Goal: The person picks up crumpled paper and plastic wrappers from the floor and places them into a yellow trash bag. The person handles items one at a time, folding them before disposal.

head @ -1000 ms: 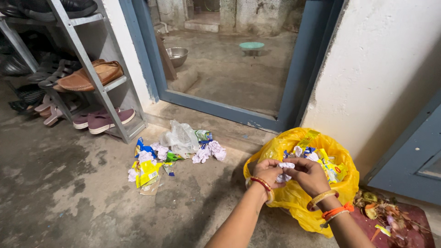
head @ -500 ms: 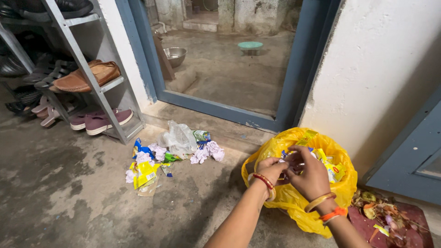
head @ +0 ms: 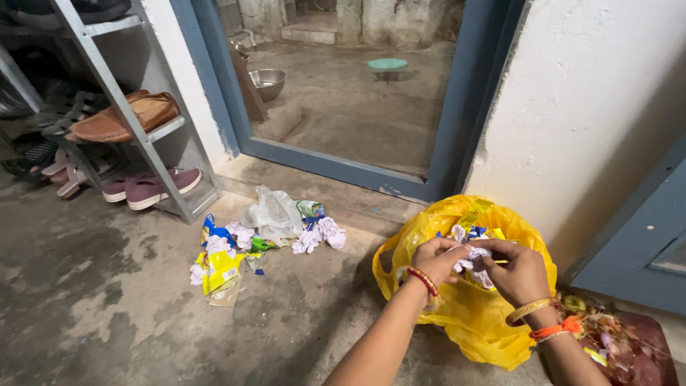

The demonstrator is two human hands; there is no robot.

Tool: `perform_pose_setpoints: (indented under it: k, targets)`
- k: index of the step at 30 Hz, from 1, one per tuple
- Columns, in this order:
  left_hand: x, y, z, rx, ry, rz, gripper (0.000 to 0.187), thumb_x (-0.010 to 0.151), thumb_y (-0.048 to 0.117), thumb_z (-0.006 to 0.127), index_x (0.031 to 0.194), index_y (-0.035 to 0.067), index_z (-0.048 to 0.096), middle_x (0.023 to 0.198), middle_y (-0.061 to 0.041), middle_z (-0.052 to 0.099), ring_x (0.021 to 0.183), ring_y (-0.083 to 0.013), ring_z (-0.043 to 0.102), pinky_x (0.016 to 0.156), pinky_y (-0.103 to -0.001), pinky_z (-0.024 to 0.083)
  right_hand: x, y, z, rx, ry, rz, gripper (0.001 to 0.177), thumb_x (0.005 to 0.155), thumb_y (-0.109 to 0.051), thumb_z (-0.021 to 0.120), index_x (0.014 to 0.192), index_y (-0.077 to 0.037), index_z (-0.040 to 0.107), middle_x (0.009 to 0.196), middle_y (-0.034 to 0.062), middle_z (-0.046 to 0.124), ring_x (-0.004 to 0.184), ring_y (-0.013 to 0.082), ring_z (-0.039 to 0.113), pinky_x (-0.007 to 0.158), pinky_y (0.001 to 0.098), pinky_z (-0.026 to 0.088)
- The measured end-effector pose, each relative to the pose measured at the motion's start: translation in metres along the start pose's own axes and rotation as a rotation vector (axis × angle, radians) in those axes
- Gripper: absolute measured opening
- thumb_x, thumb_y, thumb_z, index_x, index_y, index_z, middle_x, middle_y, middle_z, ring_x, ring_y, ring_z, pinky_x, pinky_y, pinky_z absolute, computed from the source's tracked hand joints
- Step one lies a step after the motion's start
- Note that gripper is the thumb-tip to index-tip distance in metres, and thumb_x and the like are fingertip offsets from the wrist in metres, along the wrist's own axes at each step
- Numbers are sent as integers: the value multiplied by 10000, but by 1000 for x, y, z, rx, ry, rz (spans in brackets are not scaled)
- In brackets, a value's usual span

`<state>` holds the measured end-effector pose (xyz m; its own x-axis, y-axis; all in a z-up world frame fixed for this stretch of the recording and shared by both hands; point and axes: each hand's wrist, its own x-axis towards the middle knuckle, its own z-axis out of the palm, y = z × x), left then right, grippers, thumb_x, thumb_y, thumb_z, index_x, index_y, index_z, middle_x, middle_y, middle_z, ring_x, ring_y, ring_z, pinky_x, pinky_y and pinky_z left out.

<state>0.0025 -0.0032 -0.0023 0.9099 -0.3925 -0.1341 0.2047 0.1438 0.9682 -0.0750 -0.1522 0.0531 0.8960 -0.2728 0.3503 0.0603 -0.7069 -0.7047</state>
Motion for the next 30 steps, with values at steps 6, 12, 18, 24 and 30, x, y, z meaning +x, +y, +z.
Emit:
perform_pose_setpoints:
  k: [6, 12, 18, 24, 30]
  targets:
    - [36, -20, 8, 13, 44, 94, 333, 766, 158, 809, 1061, 53, 695, 992, -56, 737, 824, -137, 709, 666, -308, 603, 6, 12, -3, 165, -78, -41, 328, 791, -96, 769, 1119, -98, 784, 1038, 82, 810, 867, 164, 779, 791, 313, 613]
    - [47, -24, 15, 311, 245, 340, 234, 727, 84, 820, 946, 68, 741, 979, -99, 778, 864, -165, 736, 819, -304, 589, 12, 25, 0, 263, -116, -25, 318, 789, -112, 805, 1105, -82, 776, 1036, 66, 795, 888, 168, 745, 801, 327, 591]
    - [30, -23, 27, 479, 226, 496, 232, 694, 101, 832, 907, 100, 741, 957, -104, 755, 882, -241, 731, 826, -355, 584, 6, 33, 11, 32, 113, -65, 255, 777, -65, 763, 1030, -79, 780, 920, 94, 788, 836, 170, 766, 766, 326, 630]
    - [32, -15, 25, 582, 281, 707, 195, 664, 38, 846, 823, 102, 753, 890, -122, 718, 851, -298, 700, 785, -390, 577, 5, 35, 7, 88, 120, -1, 305, 775, -93, 785, 1070, -43, 729, 961, 77, 784, 828, 165, 767, 761, 315, 623]
    - [31, -4, 24, 609, 325, 460, 189, 699, 56, 844, 811, 96, 697, 898, -109, 729, 877, -289, 712, 795, -394, 568, 10, 49, 13, 179, 106, 4, 251, 771, -174, 826, 980, -56, 751, 934, 55, 797, 853, 148, 779, 785, 307, 634]
